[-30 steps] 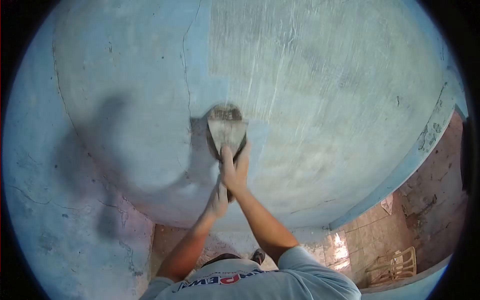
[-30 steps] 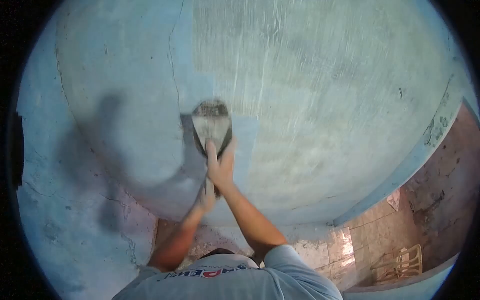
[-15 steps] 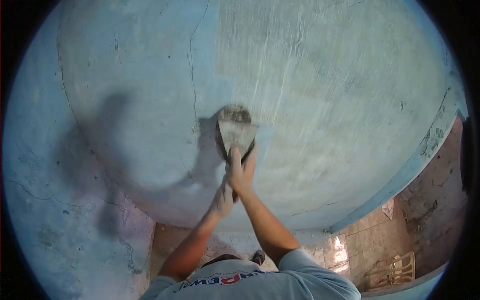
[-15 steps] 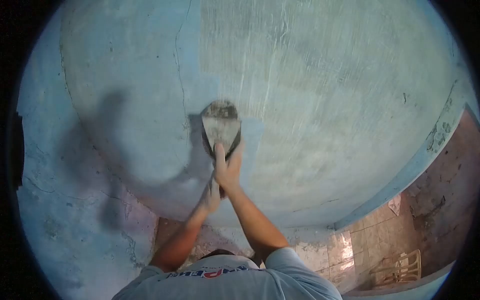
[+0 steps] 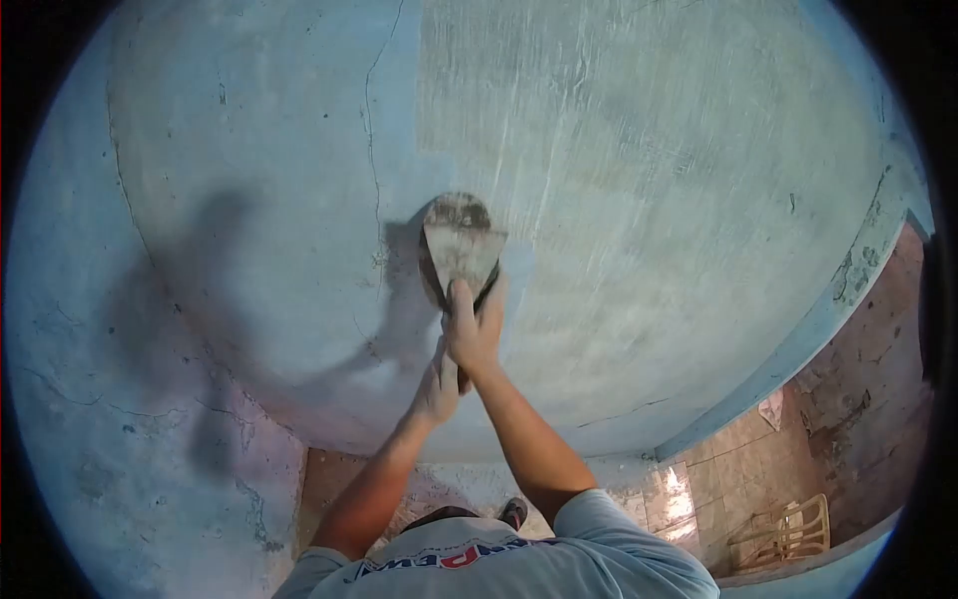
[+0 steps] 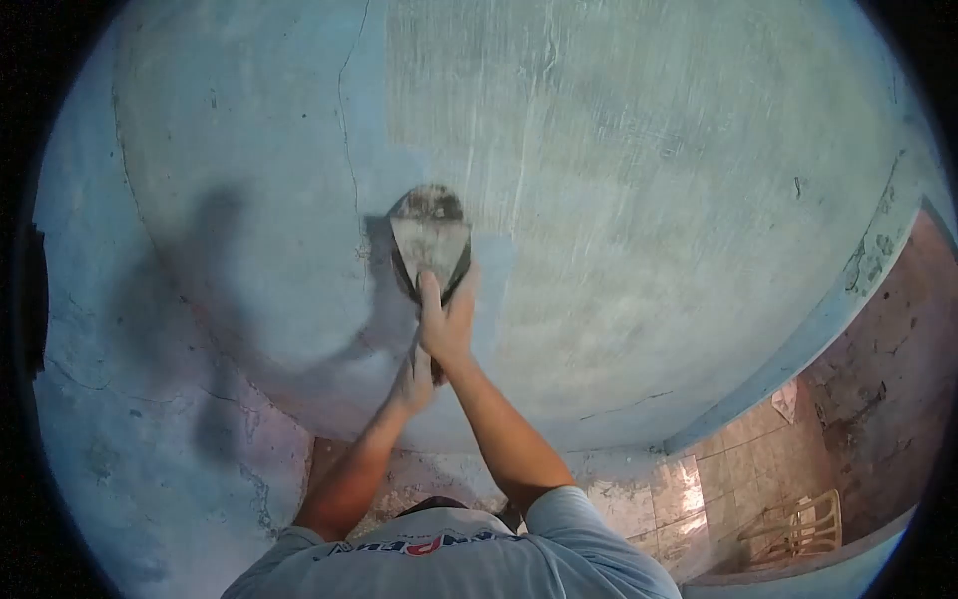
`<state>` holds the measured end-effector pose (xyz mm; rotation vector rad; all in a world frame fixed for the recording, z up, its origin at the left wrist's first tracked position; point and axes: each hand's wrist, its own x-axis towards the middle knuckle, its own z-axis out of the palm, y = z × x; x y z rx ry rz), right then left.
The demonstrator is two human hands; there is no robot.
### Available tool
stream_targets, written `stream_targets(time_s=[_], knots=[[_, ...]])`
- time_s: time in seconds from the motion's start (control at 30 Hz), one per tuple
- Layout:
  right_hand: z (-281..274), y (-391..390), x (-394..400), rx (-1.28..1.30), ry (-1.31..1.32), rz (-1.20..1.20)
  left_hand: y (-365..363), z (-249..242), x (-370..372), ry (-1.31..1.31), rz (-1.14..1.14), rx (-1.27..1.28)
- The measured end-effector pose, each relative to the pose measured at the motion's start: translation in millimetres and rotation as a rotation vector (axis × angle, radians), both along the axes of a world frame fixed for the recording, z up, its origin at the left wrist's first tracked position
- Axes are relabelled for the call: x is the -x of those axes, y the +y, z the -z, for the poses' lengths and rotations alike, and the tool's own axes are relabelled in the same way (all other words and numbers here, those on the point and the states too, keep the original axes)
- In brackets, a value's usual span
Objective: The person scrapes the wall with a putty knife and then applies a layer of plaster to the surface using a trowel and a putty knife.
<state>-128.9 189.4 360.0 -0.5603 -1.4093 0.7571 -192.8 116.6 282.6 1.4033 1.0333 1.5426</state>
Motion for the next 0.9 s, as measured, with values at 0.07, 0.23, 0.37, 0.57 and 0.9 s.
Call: stream_targets(time_s=[0.07,0.23,0.37,0.57,0.9], knots=[[-54.6,1.5,0.3,0.005,-0.010,-0.013,12.8,-42.7,5.3,0.058,-0.062,-0.061],[-26.5,-0.2,4.6,-0.037,-0.016,0.056,15.6,-5.6,5.7,0.120,-0.122,-0.136],[28.1,-4.7,5.1,-0.062,0.037,0.023,-9.9,16.7,-5.0,0.128,-0.132,-0.204],[-71.4,3.8,11.7,-0.075,0.055,0.006,19.1,-58.7,14.7,-0.020,-0.008,-0.085],[25.2,-22.6,13.0,0.002,-0.004,0.028,-24.6,18.4,8.4,0.178,-0.125,-0.134]])
